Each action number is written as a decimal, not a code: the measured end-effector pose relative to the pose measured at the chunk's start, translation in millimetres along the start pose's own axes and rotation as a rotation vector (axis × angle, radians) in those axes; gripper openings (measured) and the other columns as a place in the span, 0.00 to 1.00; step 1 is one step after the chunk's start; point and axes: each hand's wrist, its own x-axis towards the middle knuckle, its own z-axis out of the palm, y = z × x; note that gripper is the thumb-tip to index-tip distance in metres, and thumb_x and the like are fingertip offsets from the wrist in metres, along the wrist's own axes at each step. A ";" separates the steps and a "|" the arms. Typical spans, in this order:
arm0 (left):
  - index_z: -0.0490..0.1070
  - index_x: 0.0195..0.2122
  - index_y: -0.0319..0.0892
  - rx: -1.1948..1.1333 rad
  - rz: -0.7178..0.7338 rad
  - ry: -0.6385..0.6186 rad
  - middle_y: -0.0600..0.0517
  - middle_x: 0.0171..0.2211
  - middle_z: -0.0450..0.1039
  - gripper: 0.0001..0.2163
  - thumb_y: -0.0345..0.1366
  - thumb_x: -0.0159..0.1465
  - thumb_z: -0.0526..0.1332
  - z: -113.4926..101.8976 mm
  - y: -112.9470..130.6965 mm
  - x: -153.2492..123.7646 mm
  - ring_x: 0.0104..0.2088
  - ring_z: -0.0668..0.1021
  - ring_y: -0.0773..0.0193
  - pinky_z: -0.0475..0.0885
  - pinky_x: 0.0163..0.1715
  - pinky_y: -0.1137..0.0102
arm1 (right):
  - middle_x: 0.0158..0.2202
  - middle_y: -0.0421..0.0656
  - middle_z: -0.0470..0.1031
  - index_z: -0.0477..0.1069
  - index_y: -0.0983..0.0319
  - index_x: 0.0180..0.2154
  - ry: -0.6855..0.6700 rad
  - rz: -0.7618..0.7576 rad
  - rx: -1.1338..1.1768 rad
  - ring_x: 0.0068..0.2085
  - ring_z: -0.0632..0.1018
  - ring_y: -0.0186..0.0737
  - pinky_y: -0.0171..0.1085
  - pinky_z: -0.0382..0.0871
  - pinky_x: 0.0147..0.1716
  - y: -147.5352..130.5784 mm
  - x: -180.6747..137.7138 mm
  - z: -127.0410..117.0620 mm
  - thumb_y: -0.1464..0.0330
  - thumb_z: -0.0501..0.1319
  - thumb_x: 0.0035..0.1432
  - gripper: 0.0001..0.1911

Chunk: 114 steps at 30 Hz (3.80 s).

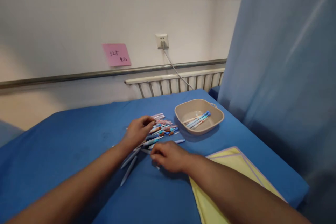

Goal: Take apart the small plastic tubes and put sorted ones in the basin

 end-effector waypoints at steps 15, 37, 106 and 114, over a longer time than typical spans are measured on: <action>0.74 0.37 0.41 -0.216 -0.180 0.123 0.50 0.32 0.78 0.16 0.48 0.59 0.57 -17.8 -82.7 -96.0 0.34 0.78 0.58 0.71 0.36 0.68 | 0.27 0.38 0.73 0.68 0.61 0.32 0.194 0.150 0.008 0.26 0.72 0.33 0.31 0.63 0.27 34.3 0.3 -20.2 0.69 0.54 0.59 0.06; 0.72 0.33 0.43 -0.035 0.019 -0.331 0.56 0.24 0.70 0.11 0.42 0.65 0.53 -42.8 -61.2 -113.7 0.25 0.70 0.67 0.61 0.26 0.74 | 0.30 0.40 0.76 0.70 0.61 0.33 -0.123 0.147 -0.221 0.31 0.74 0.34 0.32 0.61 0.30 10.7 -9.8 -11.9 0.67 0.58 0.60 0.05; 0.69 0.42 0.46 -0.025 0.078 -0.370 0.50 0.40 0.72 0.09 0.38 0.67 0.51 -30.8 -54.3 -124.2 0.41 0.74 0.60 0.67 0.43 0.68 | 0.42 0.51 0.74 0.69 0.64 0.43 -0.268 0.149 -0.890 0.44 0.72 0.50 0.41 0.57 0.42 9.2 -2.5 -9.4 0.74 0.54 0.60 0.10; 0.69 0.42 0.45 -0.080 0.055 -0.346 0.51 0.40 0.73 0.10 0.40 0.68 0.50 -28.6 -57.1 -122.1 0.40 0.74 0.61 0.67 0.42 0.68 | 0.41 0.50 0.74 0.68 0.64 0.43 -0.258 0.132 -0.908 0.43 0.72 0.49 0.42 0.57 0.41 10.4 -3.1 -9.5 0.74 0.54 0.60 0.10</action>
